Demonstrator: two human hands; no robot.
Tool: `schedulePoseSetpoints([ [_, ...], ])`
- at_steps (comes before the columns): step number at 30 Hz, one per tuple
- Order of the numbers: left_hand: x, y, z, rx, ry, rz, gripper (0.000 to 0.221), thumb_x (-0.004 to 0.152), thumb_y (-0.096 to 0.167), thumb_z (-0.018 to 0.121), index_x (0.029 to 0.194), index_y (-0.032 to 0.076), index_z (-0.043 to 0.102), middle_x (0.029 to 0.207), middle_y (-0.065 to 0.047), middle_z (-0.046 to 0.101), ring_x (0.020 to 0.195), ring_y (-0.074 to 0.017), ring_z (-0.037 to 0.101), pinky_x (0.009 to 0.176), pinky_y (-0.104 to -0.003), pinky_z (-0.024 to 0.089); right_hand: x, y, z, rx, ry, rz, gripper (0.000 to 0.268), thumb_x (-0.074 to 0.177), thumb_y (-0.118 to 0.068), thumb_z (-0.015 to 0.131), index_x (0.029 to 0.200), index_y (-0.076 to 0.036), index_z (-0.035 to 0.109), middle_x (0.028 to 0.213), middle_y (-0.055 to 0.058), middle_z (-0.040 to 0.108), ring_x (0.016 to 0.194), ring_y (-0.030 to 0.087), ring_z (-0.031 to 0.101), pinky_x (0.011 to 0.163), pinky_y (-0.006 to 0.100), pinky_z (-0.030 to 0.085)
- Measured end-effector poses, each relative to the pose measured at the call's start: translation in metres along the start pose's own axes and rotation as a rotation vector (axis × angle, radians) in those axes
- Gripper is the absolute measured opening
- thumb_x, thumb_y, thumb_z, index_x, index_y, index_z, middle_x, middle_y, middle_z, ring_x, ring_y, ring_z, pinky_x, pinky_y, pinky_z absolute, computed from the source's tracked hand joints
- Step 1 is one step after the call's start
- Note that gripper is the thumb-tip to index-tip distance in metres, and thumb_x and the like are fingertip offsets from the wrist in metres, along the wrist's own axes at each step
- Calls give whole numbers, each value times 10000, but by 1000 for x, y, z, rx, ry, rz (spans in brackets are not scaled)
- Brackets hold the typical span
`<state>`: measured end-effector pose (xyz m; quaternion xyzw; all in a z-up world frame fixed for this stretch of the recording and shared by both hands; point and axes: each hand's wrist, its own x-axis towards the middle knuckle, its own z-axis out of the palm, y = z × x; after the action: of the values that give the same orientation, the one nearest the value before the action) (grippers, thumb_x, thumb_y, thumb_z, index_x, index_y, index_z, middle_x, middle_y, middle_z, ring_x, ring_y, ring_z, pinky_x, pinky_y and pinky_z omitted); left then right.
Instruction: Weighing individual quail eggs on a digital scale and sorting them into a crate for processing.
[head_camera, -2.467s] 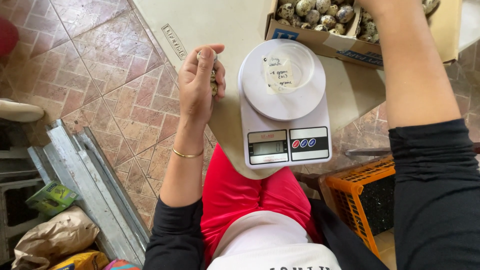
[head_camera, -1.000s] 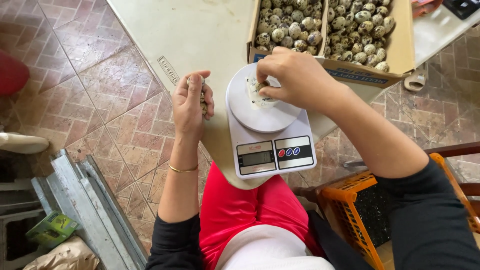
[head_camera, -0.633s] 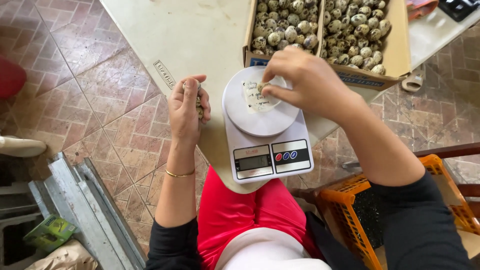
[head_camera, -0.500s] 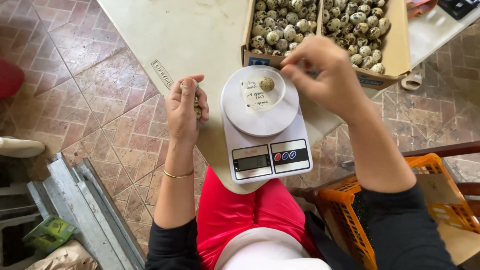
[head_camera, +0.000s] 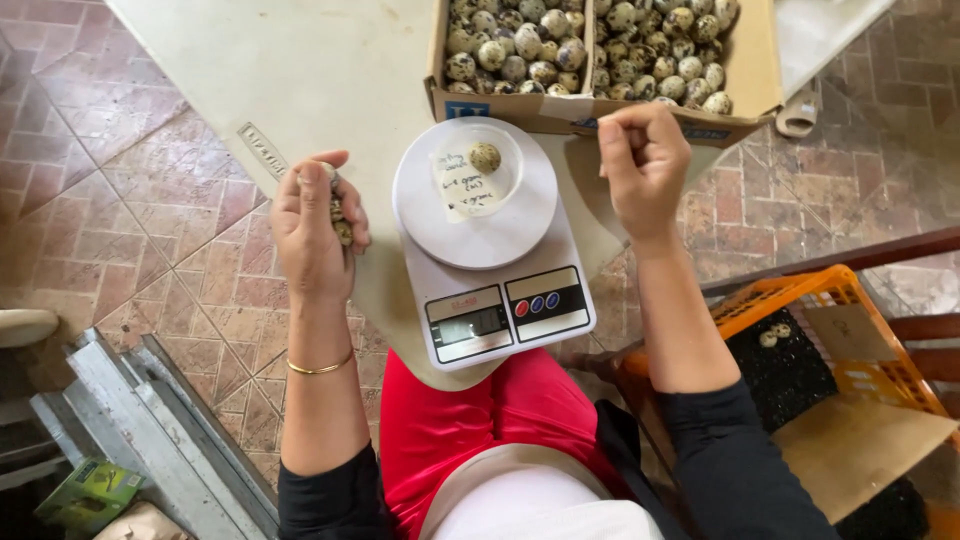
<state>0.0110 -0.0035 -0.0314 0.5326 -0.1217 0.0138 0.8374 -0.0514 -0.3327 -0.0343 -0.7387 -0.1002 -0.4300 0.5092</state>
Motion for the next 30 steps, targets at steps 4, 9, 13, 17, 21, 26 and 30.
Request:
schedulePoseSetpoints([
  [4,-1,0,-1,7,5,15,383,1102,365,502,1202,16,623,589,-81,512,407,-143,549,358,-213,423,1,-8,4,-41,-65,84,96,1054,1,659,974,44,691,514,77,533,470,116,504,489,228,415],
  [9,-1,1,0,-12,9,23,391,1098,362,503,1204,6,622,588,-84,506,404,-139,546,358,-209,424,0,-11,6,-64,-148,129,124,1052,-31,667,935,4,692,491,63,534,440,114,485,476,223,395],
  [13,-1,0,0,-12,-1,30,405,1096,374,507,1205,1,621,581,-91,492,390,-151,534,350,-216,416,1,-14,7,-73,-182,131,139,1047,-53,674,915,-10,690,468,50,527,423,112,458,467,220,379],
  [17,1,-2,-1,-5,1,36,400,1098,370,505,1204,1,617,583,-91,488,391,-152,533,353,-218,417,2,-15,7,-85,-205,142,151,1050,-68,672,908,-23,692,472,51,538,421,118,470,468,220,382],
  [21,0,-2,0,-16,9,38,406,1094,373,510,1200,-4,615,581,-91,482,388,-152,528,351,-216,412,1,-14,6,-96,-237,163,163,1052,-92,677,900,-38,699,478,48,541,431,119,464,477,223,377],
  [26,-1,-2,2,-12,13,49,402,1096,367,507,1196,-7,614,576,-85,480,385,-147,526,348,-214,411,1,-13,5,-97,-260,169,165,1049,-106,686,895,-49,696,481,44,538,445,120,452,487,230,372],
  [30,-1,-3,0,-15,17,48,397,1094,362,514,1199,-7,614,581,-91,488,390,-151,532,346,-217,409,1,-15,6,-121,-271,180,183,1054,-123,687,884,-53,695,480,51,537,444,129,454,488,238,370],
])
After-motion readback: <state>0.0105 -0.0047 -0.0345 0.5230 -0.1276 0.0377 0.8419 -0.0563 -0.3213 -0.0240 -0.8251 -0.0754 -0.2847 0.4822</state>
